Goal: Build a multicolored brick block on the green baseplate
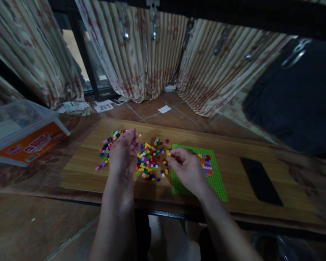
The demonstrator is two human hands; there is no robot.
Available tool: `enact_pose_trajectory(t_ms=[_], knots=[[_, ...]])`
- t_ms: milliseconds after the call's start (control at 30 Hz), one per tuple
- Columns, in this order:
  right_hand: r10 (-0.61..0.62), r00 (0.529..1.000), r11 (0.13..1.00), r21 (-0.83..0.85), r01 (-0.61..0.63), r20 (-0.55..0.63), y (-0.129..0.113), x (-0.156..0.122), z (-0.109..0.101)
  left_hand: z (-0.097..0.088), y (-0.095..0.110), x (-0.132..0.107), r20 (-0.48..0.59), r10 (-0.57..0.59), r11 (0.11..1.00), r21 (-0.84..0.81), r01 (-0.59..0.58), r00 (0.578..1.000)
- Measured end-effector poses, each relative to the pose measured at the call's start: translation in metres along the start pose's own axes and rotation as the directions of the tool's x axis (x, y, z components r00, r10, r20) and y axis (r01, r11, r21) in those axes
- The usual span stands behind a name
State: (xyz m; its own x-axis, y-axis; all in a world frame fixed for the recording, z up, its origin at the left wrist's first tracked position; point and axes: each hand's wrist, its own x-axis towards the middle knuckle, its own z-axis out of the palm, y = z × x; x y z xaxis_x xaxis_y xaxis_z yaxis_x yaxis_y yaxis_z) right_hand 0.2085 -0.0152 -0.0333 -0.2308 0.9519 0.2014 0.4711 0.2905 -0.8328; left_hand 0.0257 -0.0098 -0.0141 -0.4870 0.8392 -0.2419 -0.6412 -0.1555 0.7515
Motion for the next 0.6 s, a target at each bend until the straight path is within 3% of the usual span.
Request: enact_pose_trajectory(t_ms=[67, 133, 267, 333, 467, 600], knots=[[0.025, 0.999, 0.984, 0.175, -0.018, -0.038, -0.002, 0.001, -0.025, 0.003, -0.004, -0.001, 0.021, -0.014, 1.000, 0.012, 0.014, 1.000], [0.090, 0.990, 0.970, 0.237, -0.062, -0.109, 0.002, 0.002, -0.056, 0.008, -0.008, -0.003, 0.030, -0.037, 0.999, 0.030, 0.036, 0.999], [0.191, 0.957, 0.975, 0.155, -0.159, -0.219, 0.031, 0.000, -0.114, 0.022, -0.023, -0.011, 0.059, -0.088, 0.991, 0.102, 0.082, 0.994], [0.236, 0.950, 0.972, 0.028, -0.235, -0.204, 0.050, -0.003, -0.132, 0.030, -0.035, -0.018, 0.107, -0.115, 0.981, 0.169, 0.096, 0.988], [0.303, 0.939, 0.919, -0.211, -0.334, -0.165, 0.074, -0.006, -0.136, 0.045, -0.067, -0.032, 0.215, -0.151, 0.921, 0.385, 0.058, 0.965], [0.304, 0.948, 0.899, -0.302, -0.317, -0.089, 0.070, -0.003, -0.124, 0.049, -0.099, -0.038, 0.314, -0.114, 0.804, 0.587, -0.098, 0.942]])
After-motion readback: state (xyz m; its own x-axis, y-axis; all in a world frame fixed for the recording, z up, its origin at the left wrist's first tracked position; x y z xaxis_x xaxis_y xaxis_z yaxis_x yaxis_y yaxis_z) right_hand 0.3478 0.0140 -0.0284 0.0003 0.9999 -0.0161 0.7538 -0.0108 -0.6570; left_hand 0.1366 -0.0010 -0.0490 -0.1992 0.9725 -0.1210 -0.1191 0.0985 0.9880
